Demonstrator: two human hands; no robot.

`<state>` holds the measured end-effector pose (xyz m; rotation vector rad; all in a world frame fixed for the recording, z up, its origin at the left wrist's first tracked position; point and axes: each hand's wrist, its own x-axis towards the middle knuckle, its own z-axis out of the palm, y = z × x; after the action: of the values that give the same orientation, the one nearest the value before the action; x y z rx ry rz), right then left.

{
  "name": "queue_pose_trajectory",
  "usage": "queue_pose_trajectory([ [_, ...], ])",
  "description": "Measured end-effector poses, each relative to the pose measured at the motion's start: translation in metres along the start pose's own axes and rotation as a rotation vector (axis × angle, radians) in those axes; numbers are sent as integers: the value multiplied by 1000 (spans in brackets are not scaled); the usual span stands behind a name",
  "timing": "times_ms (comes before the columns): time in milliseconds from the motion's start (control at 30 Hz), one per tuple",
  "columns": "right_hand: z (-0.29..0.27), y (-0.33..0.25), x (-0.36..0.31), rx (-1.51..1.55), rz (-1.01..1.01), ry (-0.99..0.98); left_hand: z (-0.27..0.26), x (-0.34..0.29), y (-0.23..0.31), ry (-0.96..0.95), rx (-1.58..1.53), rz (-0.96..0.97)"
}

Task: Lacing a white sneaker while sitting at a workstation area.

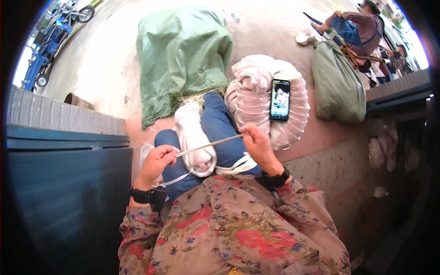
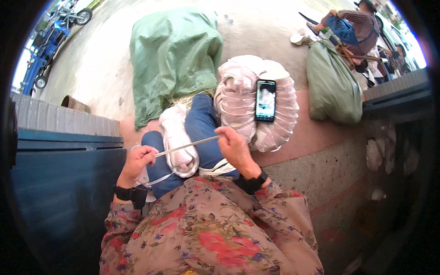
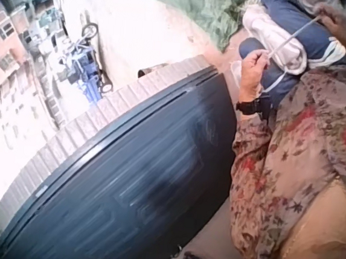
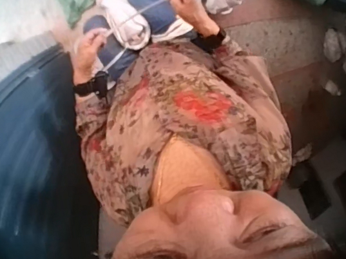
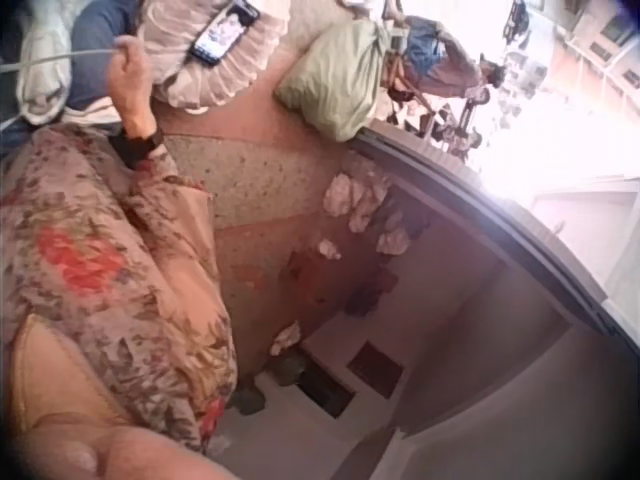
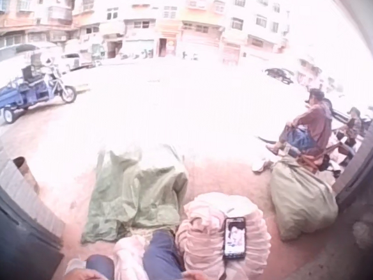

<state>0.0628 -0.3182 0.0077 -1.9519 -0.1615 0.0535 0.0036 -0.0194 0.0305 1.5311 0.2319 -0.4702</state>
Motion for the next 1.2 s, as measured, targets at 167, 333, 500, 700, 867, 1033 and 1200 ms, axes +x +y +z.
queue_pose_trajectory([
  [167,-11,13,-6,-555,-384,-113,23,20,-9,-39,110,-150],
  [333,33,-18,-14,46,-247,-332,60,20,-19,-296,402,-10],
  [500,71,-7,-22,309,207,-797,71,15,-10,-180,199,15],
  [700,85,14,3,130,147,-673,39,38,-25,210,30,-27],
  [867,92,31,37,128,238,-539,30,66,-48,461,623,283],
  [1033,103,29,44,-25,96,-485,36,74,-49,459,678,193],
  [1200,103,32,44,-177,-24,-480,34,82,-53,466,575,214],
])
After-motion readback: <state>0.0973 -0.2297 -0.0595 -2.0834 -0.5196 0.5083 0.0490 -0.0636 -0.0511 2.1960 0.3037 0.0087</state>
